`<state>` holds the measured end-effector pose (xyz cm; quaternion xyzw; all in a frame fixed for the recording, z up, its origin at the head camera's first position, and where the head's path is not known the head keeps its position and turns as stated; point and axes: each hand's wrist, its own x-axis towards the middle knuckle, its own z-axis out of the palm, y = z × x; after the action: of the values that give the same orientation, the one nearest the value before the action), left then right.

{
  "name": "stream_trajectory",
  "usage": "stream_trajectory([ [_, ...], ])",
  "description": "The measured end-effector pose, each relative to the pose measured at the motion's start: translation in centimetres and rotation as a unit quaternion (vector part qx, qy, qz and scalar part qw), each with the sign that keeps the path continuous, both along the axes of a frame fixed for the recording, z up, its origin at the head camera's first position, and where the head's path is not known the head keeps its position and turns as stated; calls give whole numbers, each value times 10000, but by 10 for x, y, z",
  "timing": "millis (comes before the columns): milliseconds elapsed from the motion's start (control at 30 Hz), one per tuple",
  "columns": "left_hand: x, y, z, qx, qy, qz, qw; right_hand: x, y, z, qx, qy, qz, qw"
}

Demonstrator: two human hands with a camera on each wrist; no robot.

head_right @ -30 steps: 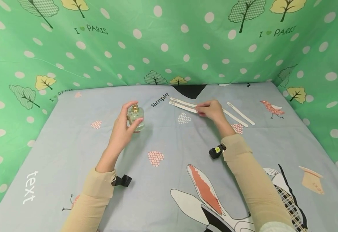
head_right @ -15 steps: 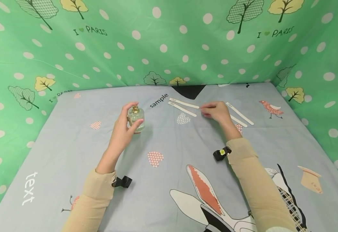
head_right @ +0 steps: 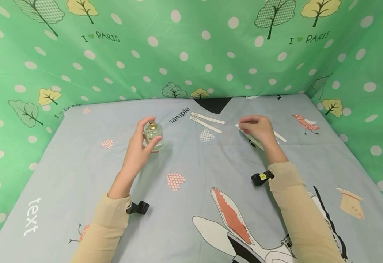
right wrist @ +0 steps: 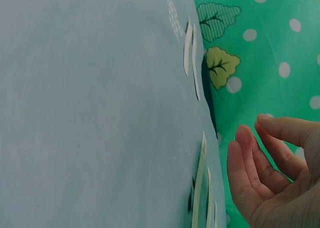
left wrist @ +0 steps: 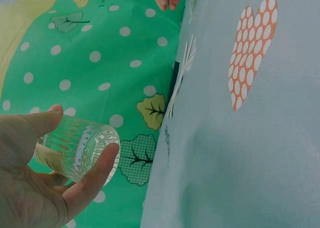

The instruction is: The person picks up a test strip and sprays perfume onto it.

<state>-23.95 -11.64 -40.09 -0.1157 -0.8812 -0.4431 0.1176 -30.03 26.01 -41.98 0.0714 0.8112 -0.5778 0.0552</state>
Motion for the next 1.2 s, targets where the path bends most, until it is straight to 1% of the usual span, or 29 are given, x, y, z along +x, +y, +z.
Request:
stream_trajectory([
  [233, 1, 0, -1, 49, -1, 1, 10000, 9, 18, 1, 68, 109, -165, 9998],
  [467, 0, 0, -1, 62, -3, -14, 10000, 16, 39, 5, -380, 106, -274, 9988],
  [667, 0, 0, -1, 78, -14, -17, 10000, 22, 51, 7, -292, 69, -510, 9982],
  [867, 0, 0, -1, 90, -21, -45, 9999, 28, 65, 9, -346, 64, -579, 9977],
  [1033, -1, 1, 0, 63, -3, -82, 9999, 34, 76, 10, -783, 49, -675, 9946],
  [1100, -1, 1, 1, 52, 0, -89, 9999, 35, 80, 9, -1027, 32, -766, 9918],
  [1200, -1, 2, 1, 40, -2, -86, 10000, 37, 86, 6, -873, -4, -866, 9924],
])
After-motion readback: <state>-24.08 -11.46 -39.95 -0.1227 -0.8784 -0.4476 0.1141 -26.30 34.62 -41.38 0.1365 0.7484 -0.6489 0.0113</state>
